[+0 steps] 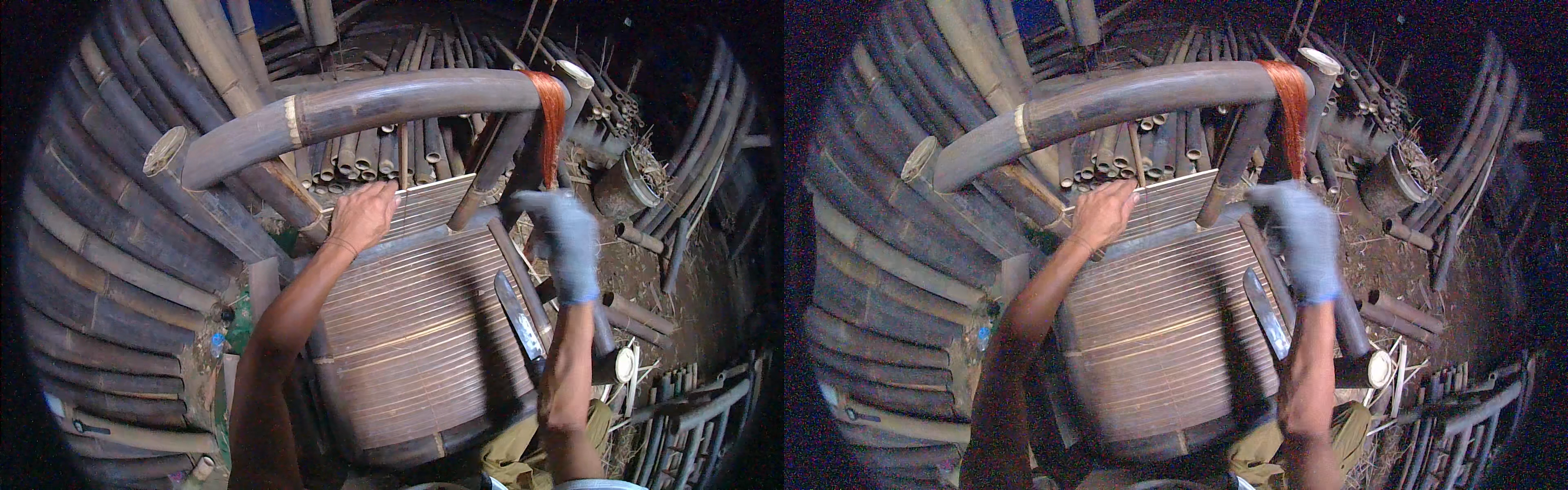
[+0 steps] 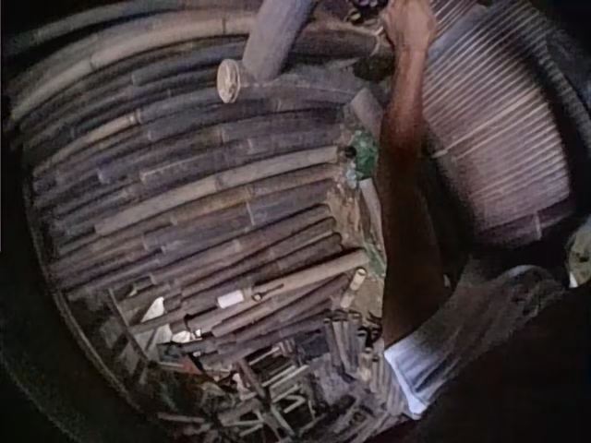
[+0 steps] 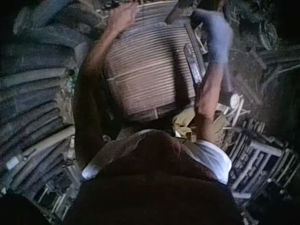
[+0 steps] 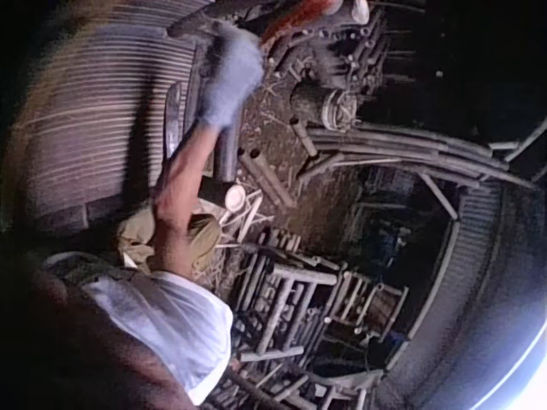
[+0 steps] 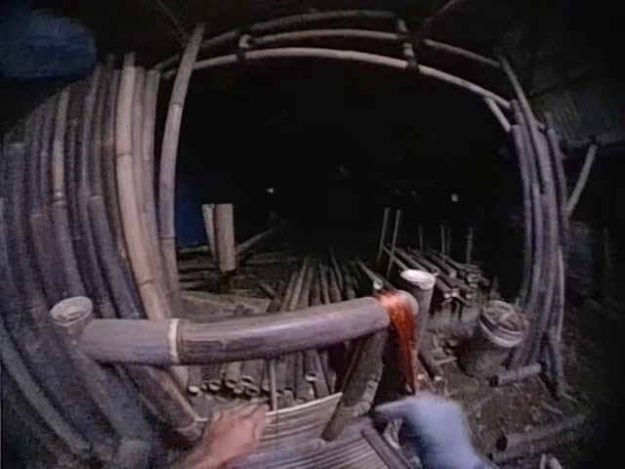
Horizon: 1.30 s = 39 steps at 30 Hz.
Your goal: The person manufactures a bamboo chair by using a large knife to whittle and shape bamboo pieces, then fits them into the chair frame.
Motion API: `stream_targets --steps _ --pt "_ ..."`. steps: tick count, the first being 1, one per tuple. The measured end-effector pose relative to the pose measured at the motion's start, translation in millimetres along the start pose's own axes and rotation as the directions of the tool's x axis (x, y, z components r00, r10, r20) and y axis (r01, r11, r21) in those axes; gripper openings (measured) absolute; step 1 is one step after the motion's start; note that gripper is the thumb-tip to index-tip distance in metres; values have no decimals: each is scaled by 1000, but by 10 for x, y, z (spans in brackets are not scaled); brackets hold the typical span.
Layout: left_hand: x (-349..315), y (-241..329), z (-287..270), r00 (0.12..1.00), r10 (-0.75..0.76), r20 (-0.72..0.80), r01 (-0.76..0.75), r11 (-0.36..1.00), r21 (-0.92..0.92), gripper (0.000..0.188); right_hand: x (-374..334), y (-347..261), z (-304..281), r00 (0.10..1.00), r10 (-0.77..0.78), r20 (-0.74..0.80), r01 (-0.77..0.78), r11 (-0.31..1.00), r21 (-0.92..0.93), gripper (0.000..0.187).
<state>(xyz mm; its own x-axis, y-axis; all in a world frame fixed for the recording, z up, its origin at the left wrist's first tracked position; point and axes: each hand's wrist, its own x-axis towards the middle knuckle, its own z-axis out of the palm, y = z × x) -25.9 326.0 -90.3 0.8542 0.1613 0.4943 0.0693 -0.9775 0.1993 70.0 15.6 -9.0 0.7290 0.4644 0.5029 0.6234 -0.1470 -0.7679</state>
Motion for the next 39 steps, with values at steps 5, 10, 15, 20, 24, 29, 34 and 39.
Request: stream_targets --steps 5,10,15,20,24,29,34,39 --pt "33 -11 3 998 50 -49 -48 998 46 24 -664 -137 1059 813 125 569 203 855 -478 32" --pt "2 15 21 990 85 -113 -79 995 53 21 -740 75 1167 851 -7 525 60 995 -84 44" --pt "-59 -24 53 987 118 -106 -111 991 68 24 -667 515 717 852 271 447 -114 931 -347 50" --pt "-11 45 59 991 66 -113 -61 997 47 31 -1518 14 716 999 21 -35 -28 971 -239 38" --pt "58 225 -30 994 -112 -9 111 969 222 44 -2773 -536 358 944 75 320 -24 987 -159 28" --pt "112 347 14 978 -201 57 179 948 262 47 -3511 -828 -957 354 498 791 -209 867 -453 71" --pt "110 307 3 974 -182 135 129 935 330 49 -3199 -724 -1389 813 568 130 -382 688 -617 78" --pt "-326 211 197 927 -70 -368 339 576 744 71 -2645 -99 -733 930 325 174 -97 671 -735 64"
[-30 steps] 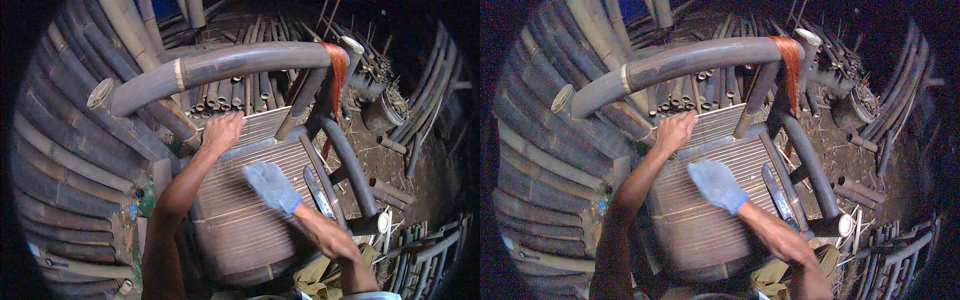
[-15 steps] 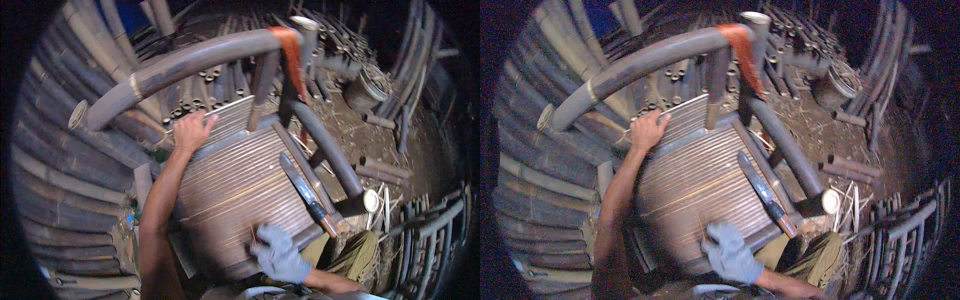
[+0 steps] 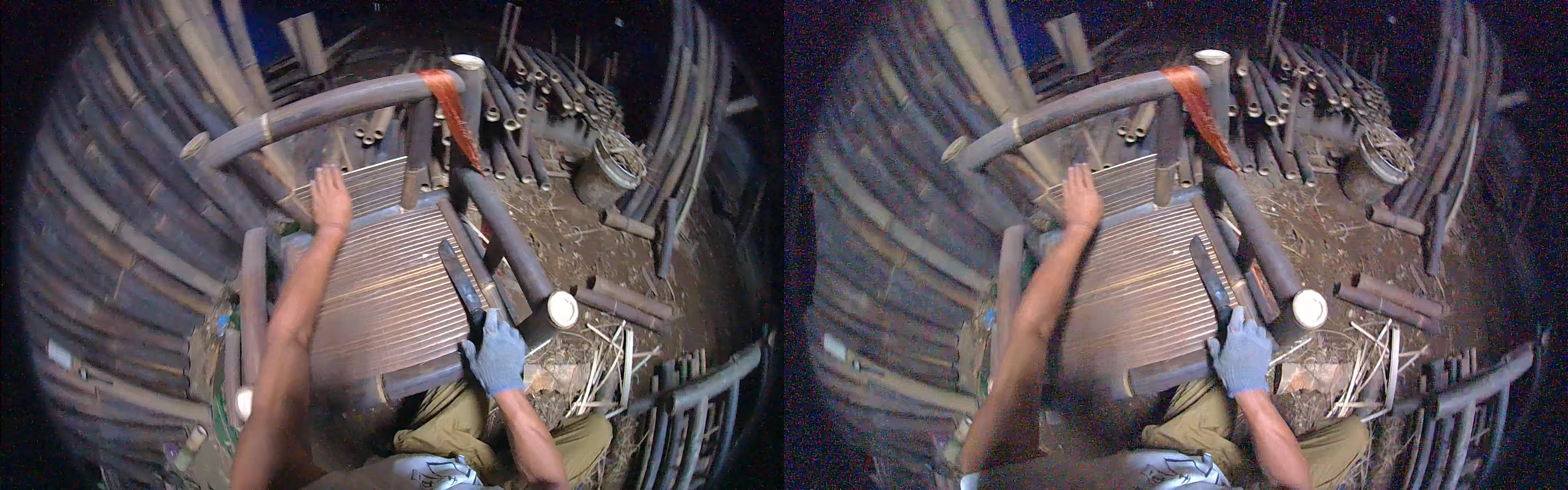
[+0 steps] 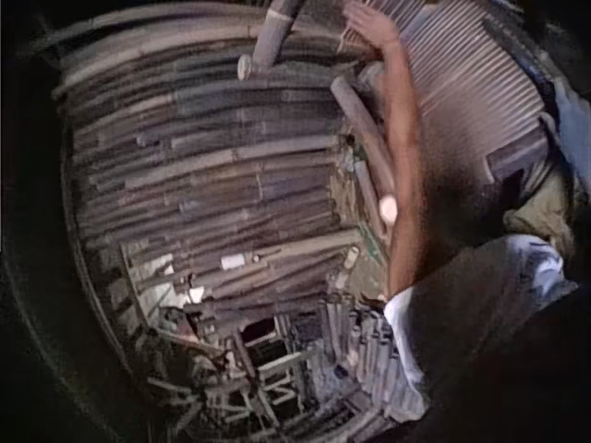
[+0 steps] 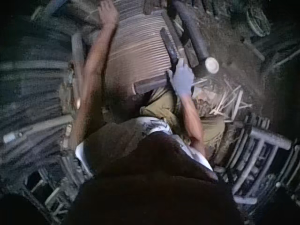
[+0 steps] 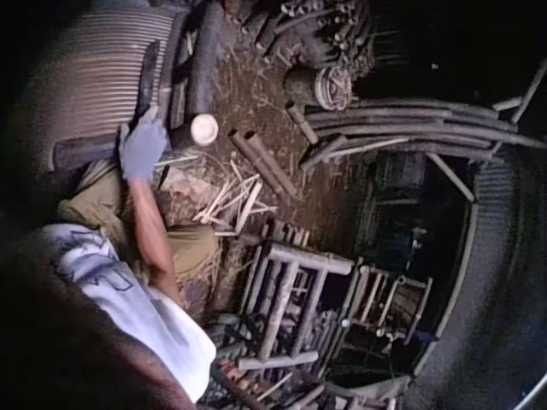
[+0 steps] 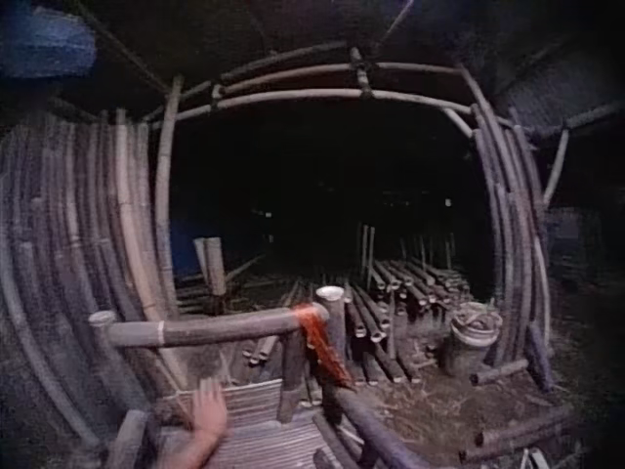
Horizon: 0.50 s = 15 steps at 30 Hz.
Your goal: The person manufactures a bamboo chair by using a large knife to whittle and shape bamboo pieces, then fits them into the chair frame.
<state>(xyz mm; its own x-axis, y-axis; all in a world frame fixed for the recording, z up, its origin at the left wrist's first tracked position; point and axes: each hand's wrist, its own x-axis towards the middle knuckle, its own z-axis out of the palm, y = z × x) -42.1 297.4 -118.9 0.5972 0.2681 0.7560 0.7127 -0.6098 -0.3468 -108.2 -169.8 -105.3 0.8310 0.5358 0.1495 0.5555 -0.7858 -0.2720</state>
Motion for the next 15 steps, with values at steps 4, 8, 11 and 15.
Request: stream_targets --steps 4,8,11,15 --pt "-690 957 -1199 952 -74 296 271 654 -707 75 155 387 159 959 171 224 -162 985 -59 64" --pt "-1226 1315 -2137 946 -94 311 324 350 -879 54 -280 713 -343 998 -56 -33 62 967 245 62" --pt "-1451 1408 -2906 967 -8 254 254 69 -965 37 -442 1162 -1021 986 -124 -112 163 861 481 68" --pt "-1699 1864 -3818 925 377 53 116 -148 -982 29 -660 2250 -1683 950 236 -204 -57 776 628 55"
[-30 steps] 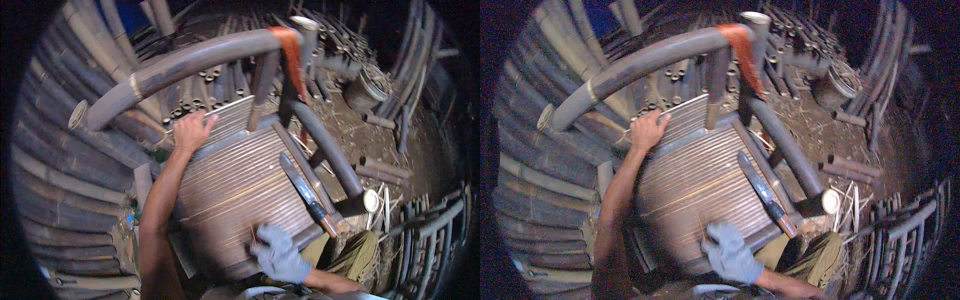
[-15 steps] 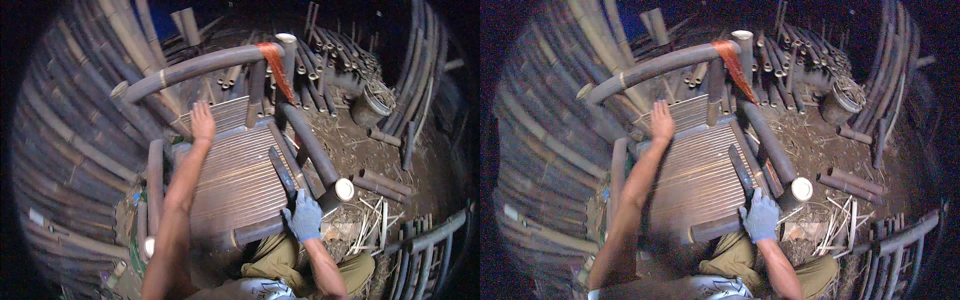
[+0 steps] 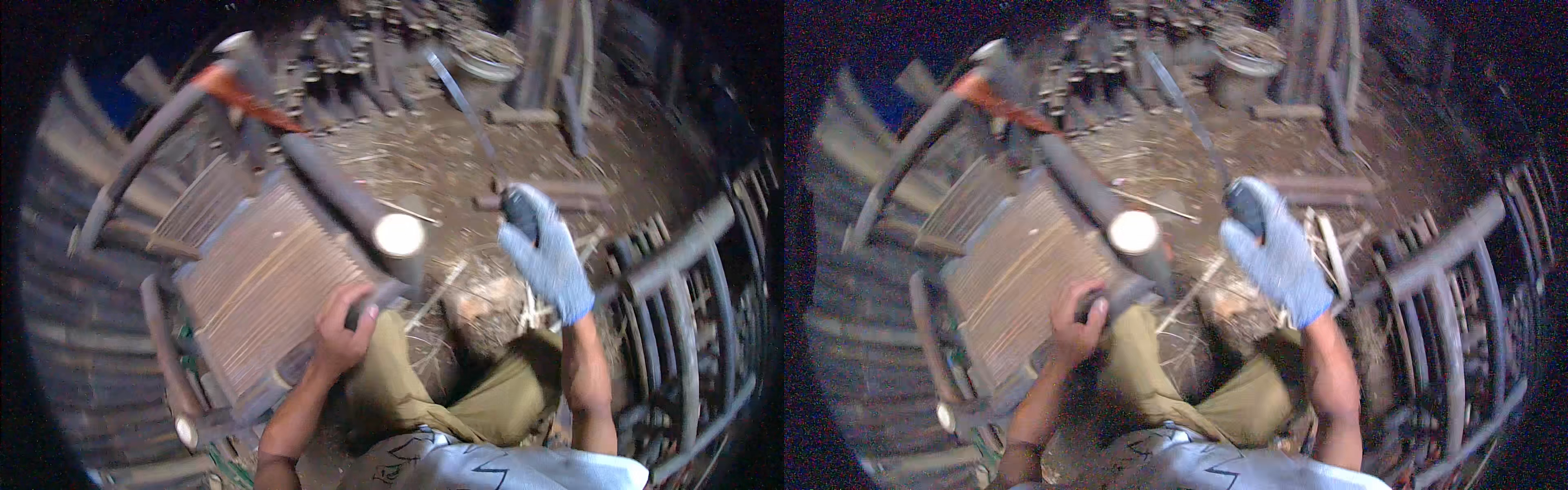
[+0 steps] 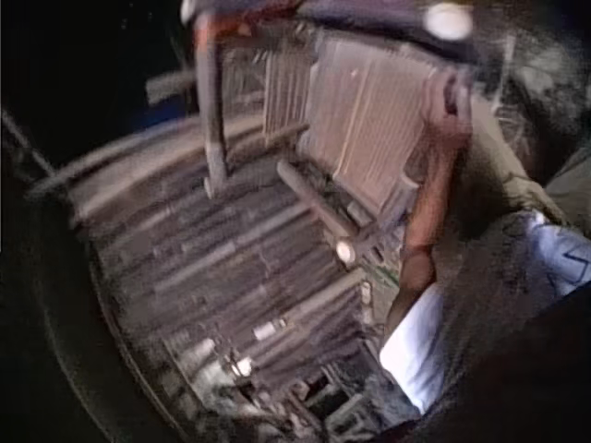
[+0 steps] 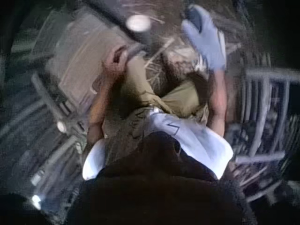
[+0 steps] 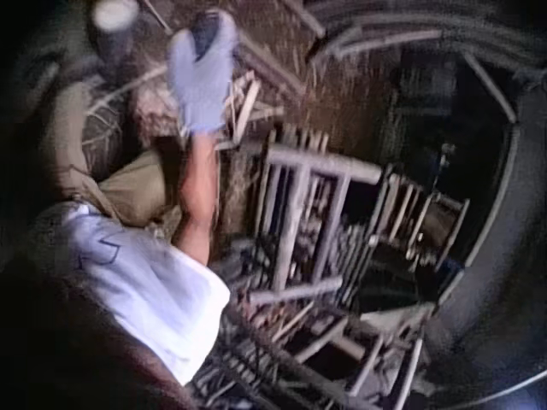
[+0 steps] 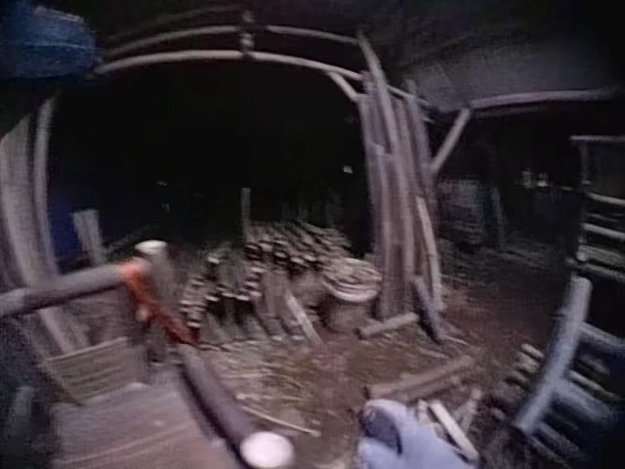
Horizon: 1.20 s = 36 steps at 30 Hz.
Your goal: The person manufactures a bamboo chair by using a large knife to whittle and shape bamboo pieces, then fits them into the chair frame.
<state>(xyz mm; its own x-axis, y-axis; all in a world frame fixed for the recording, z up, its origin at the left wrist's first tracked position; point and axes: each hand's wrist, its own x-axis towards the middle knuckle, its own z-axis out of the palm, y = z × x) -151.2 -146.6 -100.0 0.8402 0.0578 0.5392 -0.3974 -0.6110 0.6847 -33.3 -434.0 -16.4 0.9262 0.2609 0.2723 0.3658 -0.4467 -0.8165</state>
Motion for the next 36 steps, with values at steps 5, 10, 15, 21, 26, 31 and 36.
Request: stream_targets --steps 5,10,15,21,26,31,36 --pt "0 30 1542 774 -165 611 421 856 -301 23 -491 1694 -1089 924 269 -273 -376 779 -503 39" --pt "-575 -894 3249 536 -321 781 404 910 97 22 -1790 2940 -734 780 495 -384 -608 744 -276 29" --pt "-1268 -886 4120 423 -291 858 379 917 124 21 -2724 3504 -499 615 648 -449 -788 529 -315 27" --pt "-2256 -659 4233 261 -316 912 387 900 201 22 -2616 3903 -332 459 700 -547 -849 527 -38 37" --pt "-3088 -1009 3935 312 -362 878 276 919 281 26 -2329 4303 128 466 613 -638 -856 495 -149 34" --pt "-2213 -585 3575 368 -535 760 550 785 287 32 -2184 4143 137 536 471 -701 -791 570 -222 22" --pt "-1458 -372 3707 753 -255 607 465 859 -215 41 -1461 3395 -130 718 270 -642 -471 867 -162 21"
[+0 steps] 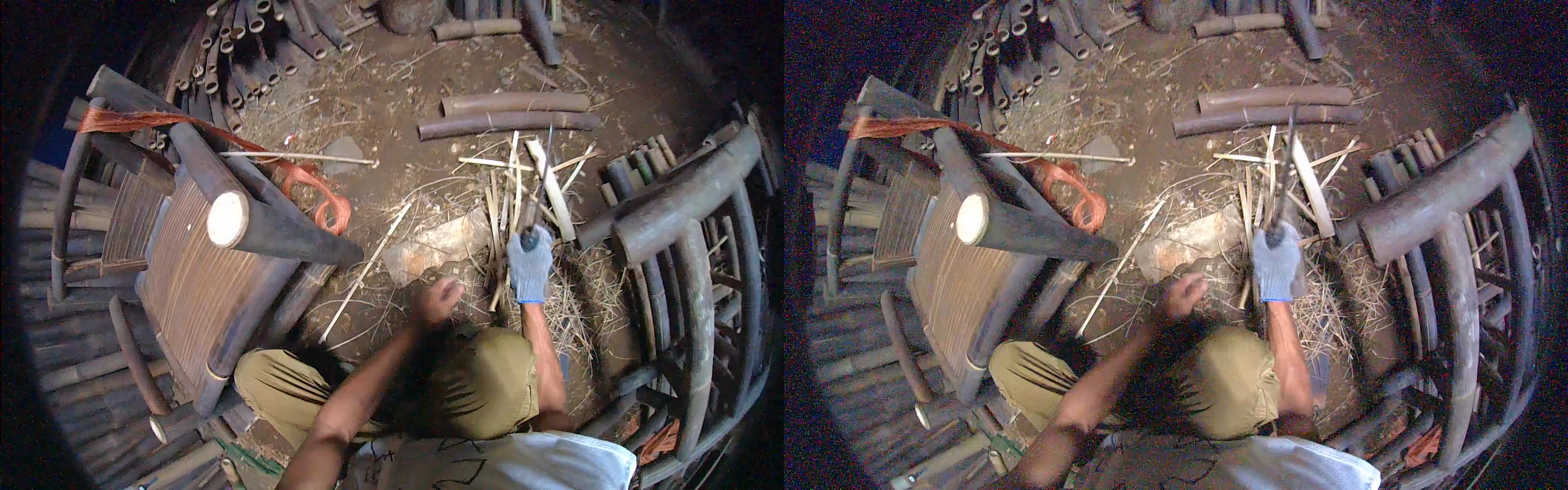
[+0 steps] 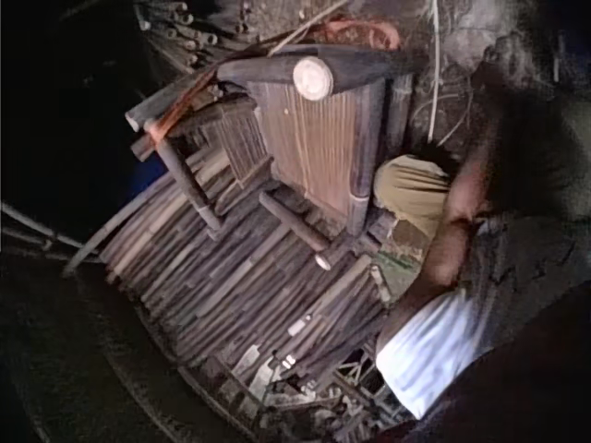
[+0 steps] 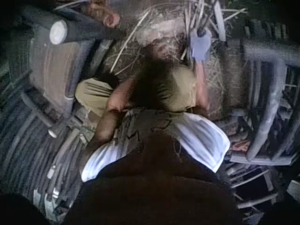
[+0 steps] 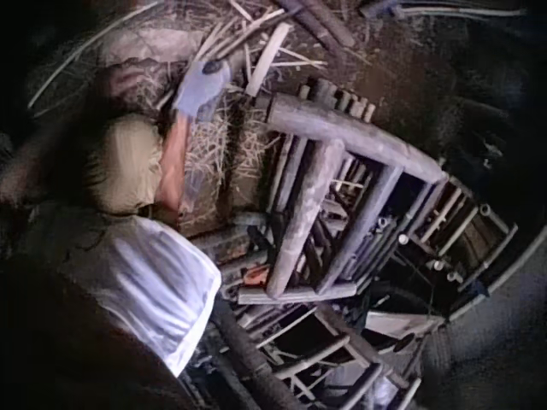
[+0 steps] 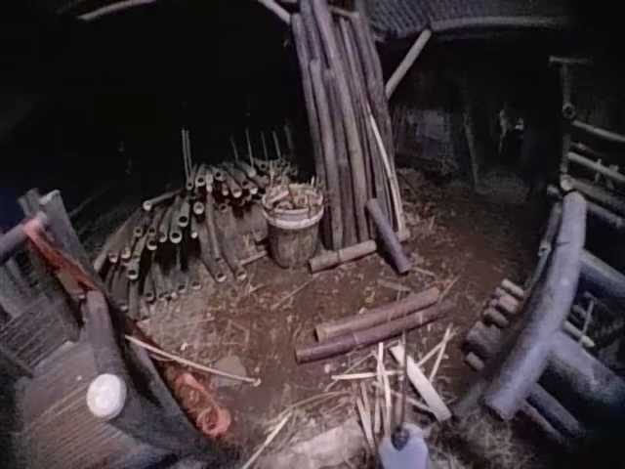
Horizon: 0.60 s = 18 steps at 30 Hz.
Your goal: The person manufactures a bamboo chair by using a large knife to whittle and shape bamboo pieces, then fits them into the chair frame.
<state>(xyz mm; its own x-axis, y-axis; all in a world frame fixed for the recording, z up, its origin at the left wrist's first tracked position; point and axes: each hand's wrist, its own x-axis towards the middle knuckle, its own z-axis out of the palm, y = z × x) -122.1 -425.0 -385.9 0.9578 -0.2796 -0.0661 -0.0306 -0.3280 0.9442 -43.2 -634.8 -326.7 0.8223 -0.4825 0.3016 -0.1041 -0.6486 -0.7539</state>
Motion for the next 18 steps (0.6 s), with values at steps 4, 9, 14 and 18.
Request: stream_targets --steps 4,9,14,18 --pt "510 868 -314 993 -30 116 67 941 -332 38 293 -1246 -250 961 9 276 -143 871 470 18" --pt "93 1764 -1042 989 -139 59 148 814 -562 35 483 -1901 -585 961 -179 211 68 892 447 30" --pt "-523 2117 -1687 996 -70 -52 29 826 -562 39 157 -2180 -1132 870 -477 128 451 873 185 52" --pt "-818 2384 -1803 973 -39 -229 -49 929 -367 32 -97 -2573 -1420 762 -572 305 551 819 161 40"
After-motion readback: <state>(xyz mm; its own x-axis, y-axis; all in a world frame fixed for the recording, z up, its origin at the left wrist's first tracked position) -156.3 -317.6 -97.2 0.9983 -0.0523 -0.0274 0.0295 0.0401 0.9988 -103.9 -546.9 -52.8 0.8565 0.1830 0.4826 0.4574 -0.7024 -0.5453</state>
